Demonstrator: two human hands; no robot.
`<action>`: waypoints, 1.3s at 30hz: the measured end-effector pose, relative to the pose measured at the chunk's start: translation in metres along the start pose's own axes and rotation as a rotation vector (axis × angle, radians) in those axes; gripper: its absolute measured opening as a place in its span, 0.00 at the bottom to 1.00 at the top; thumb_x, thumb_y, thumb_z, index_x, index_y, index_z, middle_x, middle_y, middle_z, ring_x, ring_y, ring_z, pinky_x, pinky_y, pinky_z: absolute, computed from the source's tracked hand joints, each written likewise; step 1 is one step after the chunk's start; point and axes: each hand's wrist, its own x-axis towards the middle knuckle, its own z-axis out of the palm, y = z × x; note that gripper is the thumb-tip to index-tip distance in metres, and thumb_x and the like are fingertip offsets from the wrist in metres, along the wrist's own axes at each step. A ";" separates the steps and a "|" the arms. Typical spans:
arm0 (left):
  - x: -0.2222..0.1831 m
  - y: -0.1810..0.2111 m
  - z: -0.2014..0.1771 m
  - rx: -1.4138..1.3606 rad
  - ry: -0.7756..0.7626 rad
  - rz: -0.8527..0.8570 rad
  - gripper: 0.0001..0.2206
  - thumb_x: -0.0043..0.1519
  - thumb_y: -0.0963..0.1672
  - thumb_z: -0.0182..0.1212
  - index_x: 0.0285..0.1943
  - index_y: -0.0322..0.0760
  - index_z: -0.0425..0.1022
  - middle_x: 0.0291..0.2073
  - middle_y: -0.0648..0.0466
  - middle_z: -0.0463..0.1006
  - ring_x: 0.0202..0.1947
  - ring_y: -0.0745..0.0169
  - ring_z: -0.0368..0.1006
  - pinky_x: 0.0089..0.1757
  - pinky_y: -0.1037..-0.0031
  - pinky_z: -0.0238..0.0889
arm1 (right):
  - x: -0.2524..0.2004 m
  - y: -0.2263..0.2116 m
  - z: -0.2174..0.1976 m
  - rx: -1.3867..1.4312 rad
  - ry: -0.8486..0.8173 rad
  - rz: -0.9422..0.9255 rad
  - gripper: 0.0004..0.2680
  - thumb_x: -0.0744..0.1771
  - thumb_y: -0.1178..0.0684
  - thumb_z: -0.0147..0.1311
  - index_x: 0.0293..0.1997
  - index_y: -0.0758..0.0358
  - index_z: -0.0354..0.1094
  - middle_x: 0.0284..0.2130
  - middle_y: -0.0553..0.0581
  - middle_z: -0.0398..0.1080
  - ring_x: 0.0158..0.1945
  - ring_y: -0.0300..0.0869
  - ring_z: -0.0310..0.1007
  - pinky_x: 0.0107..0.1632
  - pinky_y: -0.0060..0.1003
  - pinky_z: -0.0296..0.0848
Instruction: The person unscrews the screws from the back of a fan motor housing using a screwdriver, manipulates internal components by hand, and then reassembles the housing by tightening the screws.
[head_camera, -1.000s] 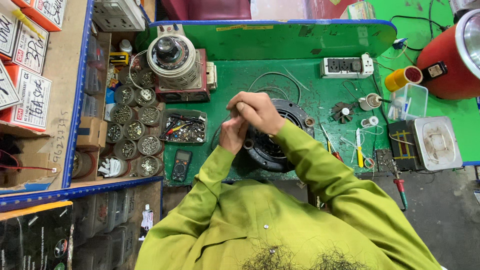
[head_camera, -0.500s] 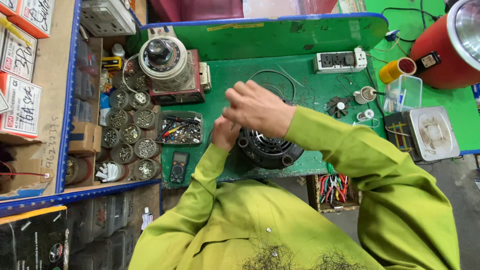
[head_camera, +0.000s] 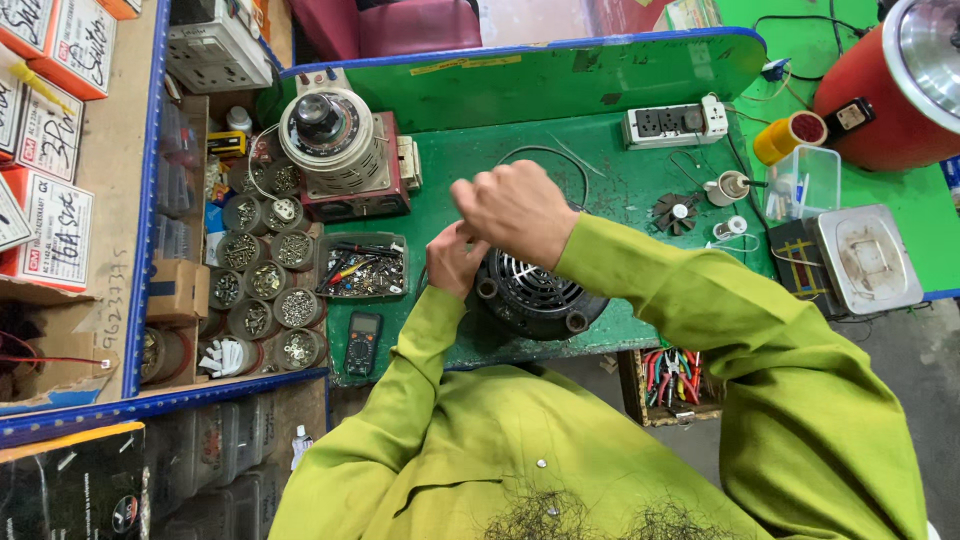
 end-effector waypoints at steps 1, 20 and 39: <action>-0.004 -0.006 -0.001 -0.002 -0.002 0.001 0.11 0.63 0.52 0.67 0.37 0.44 0.79 0.29 0.53 0.81 0.36 0.51 0.81 0.40 0.59 0.75 | 0.002 -0.001 -0.007 -0.001 -0.002 0.002 0.11 0.69 0.39 0.54 0.38 0.52 0.63 0.22 0.51 0.69 0.24 0.49 0.76 0.28 0.45 0.70; -0.011 -0.007 -0.009 -0.038 -0.078 -0.106 0.08 0.60 0.49 0.63 0.39 0.43 0.82 0.31 0.47 0.81 0.41 0.38 0.80 0.42 0.49 0.73 | -0.001 -0.007 -0.027 0.116 0.079 -0.174 0.04 0.70 0.51 0.49 0.38 0.54 0.66 0.31 0.56 0.67 0.34 0.53 0.70 0.36 0.44 0.66; -0.001 0.046 -0.050 -0.051 -0.025 0.046 0.09 0.63 0.44 0.64 0.32 0.34 0.80 0.28 0.38 0.80 0.37 0.33 0.79 0.41 0.50 0.72 | -0.006 -0.006 -0.019 0.243 -0.057 -0.195 0.06 0.71 0.46 0.49 0.50 0.53 0.65 0.42 0.58 0.67 0.40 0.55 0.75 0.38 0.47 0.77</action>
